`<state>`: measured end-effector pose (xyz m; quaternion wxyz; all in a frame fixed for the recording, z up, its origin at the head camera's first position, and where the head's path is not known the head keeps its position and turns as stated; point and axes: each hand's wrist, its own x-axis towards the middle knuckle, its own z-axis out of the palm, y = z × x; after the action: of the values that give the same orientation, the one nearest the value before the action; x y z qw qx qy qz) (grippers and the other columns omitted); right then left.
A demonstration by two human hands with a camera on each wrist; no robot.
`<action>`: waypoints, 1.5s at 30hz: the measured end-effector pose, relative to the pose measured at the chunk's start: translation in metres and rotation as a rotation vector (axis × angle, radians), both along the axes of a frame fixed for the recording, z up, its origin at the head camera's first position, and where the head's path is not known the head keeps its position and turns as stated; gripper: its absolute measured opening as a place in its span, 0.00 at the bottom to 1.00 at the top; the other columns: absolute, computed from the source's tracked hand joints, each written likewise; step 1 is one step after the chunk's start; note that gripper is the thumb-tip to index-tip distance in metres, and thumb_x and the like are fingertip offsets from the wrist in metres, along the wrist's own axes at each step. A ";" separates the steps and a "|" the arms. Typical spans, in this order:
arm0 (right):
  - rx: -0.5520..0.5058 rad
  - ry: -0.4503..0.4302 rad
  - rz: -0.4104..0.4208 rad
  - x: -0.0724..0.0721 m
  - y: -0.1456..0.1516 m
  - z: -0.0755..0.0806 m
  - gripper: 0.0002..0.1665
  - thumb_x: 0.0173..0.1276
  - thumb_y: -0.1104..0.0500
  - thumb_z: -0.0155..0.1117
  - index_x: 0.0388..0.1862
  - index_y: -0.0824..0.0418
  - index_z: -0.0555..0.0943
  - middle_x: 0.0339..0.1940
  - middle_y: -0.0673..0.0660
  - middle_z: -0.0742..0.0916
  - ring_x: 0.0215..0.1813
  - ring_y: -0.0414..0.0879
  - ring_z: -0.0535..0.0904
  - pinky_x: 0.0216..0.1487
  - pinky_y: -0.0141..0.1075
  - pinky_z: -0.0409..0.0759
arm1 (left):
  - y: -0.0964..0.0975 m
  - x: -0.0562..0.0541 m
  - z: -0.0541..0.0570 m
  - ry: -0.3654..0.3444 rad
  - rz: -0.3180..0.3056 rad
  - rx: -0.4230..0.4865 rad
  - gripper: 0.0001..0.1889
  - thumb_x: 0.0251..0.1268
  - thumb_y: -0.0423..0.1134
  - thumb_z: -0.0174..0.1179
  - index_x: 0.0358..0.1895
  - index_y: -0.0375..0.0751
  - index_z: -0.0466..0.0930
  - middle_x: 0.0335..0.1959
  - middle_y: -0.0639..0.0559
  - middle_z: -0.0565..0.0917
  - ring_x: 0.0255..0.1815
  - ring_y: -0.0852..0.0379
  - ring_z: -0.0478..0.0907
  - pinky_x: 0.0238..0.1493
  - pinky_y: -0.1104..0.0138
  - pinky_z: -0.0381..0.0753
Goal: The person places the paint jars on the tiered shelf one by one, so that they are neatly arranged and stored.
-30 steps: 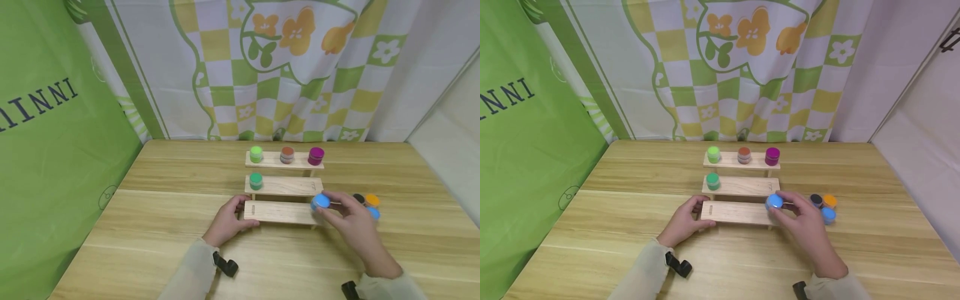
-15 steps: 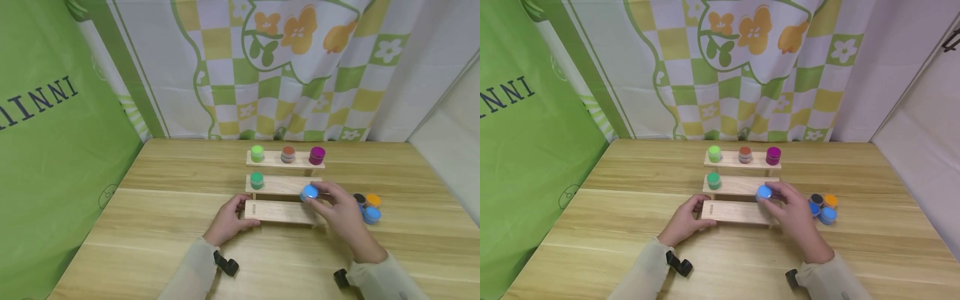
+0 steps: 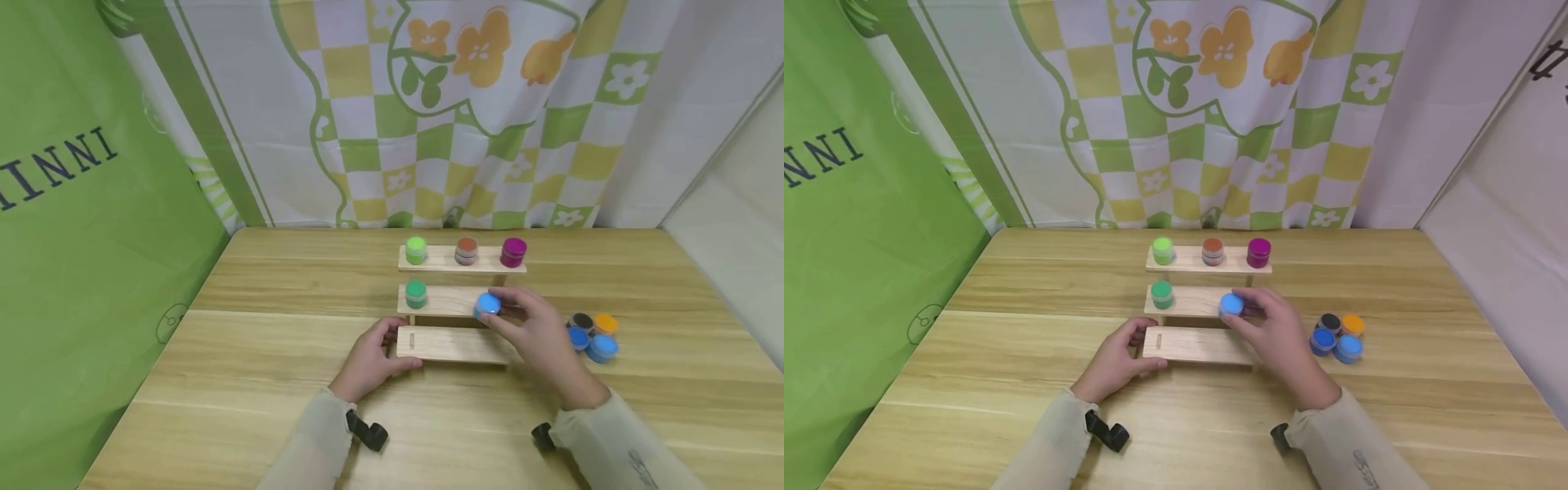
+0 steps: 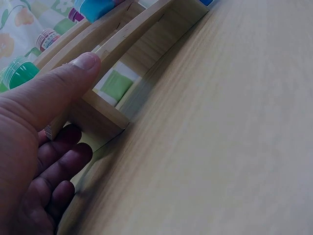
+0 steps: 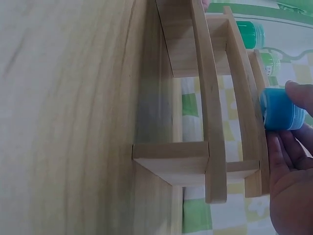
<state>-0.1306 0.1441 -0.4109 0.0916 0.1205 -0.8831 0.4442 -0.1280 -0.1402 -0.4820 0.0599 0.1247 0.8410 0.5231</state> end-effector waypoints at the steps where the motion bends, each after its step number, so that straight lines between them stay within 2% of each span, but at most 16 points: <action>1: 0.003 -0.004 0.000 -0.001 -0.001 0.001 0.25 0.65 0.60 0.73 0.59 0.65 0.80 0.52 0.60 0.84 0.52 0.55 0.84 0.51 0.33 0.81 | 0.000 0.000 0.001 0.000 -0.001 -0.001 0.36 0.50 0.50 0.79 0.63 0.48 0.75 0.49 0.54 0.82 0.50 0.54 0.77 0.55 0.54 0.74; 3: 0.003 -0.014 0.002 -0.002 -0.003 0.001 0.24 0.65 0.60 0.73 0.59 0.66 0.80 0.52 0.60 0.84 0.52 0.55 0.84 0.51 0.36 0.81 | 0.000 0.000 0.002 -0.002 0.000 -0.004 0.35 0.50 0.49 0.79 0.63 0.48 0.75 0.49 0.54 0.82 0.50 0.55 0.77 0.55 0.54 0.75; 9: -0.017 -0.042 0.011 -0.005 -0.008 0.004 0.23 0.65 0.62 0.73 0.58 0.67 0.80 0.51 0.61 0.83 0.53 0.55 0.84 0.51 0.34 0.82 | 0.001 0.001 0.002 -0.012 0.007 -0.019 0.36 0.50 0.50 0.79 0.63 0.49 0.75 0.48 0.55 0.82 0.49 0.55 0.77 0.54 0.56 0.75; 15: -0.011 -0.045 0.013 -0.009 -0.013 0.005 0.22 0.65 0.63 0.73 0.57 0.67 0.80 0.50 0.61 0.83 0.52 0.55 0.84 0.51 0.37 0.82 | 0.000 0.000 0.001 -0.002 0.003 -0.022 0.35 0.50 0.50 0.79 0.63 0.49 0.75 0.48 0.55 0.82 0.49 0.55 0.77 0.54 0.56 0.76; 26: -0.069 -0.110 -0.027 -0.007 -0.013 0.006 0.23 0.66 0.62 0.72 0.59 0.66 0.79 0.51 0.61 0.82 0.55 0.55 0.83 0.53 0.35 0.81 | 0.007 -0.003 -0.002 0.026 -0.015 -0.011 0.36 0.49 0.50 0.79 0.62 0.50 0.75 0.47 0.55 0.82 0.49 0.55 0.78 0.53 0.56 0.76; 30: -0.075 -0.135 -0.020 -0.010 -0.019 0.006 0.24 0.66 0.61 0.73 0.59 0.64 0.80 0.52 0.59 0.82 0.54 0.54 0.83 0.53 0.36 0.81 | 0.003 0.001 -0.003 0.023 0.011 -0.010 0.35 0.49 0.49 0.79 0.62 0.48 0.75 0.48 0.55 0.82 0.49 0.55 0.78 0.54 0.55 0.76; 37: -0.107 -0.118 0.027 -0.014 -0.029 0.006 0.24 0.64 0.62 0.74 0.57 0.65 0.81 0.51 0.59 0.82 0.51 0.52 0.84 0.51 0.34 0.82 | -0.005 0.006 -0.005 0.011 0.066 -0.004 0.36 0.46 0.48 0.80 0.61 0.47 0.76 0.46 0.55 0.82 0.48 0.55 0.78 0.52 0.54 0.77; 45: -0.102 -0.159 -0.021 -0.011 -0.021 0.011 0.25 0.64 0.62 0.75 0.59 0.64 0.80 0.52 0.58 0.82 0.52 0.52 0.84 0.51 0.35 0.82 | 0.005 0.002 -0.004 0.017 0.024 -0.001 0.37 0.45 0.50 0.80 0.61 0.47 0.76 0.47 0.55 0.82 0.49 0.55 0.78 0.54 0.54 0.76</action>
<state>-0.1418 0.1234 -0.4002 0.0319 0.0710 -0.8649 0.4958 -0.1259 -0.1353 -0.4864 0.0467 0.1188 0.8433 0.5221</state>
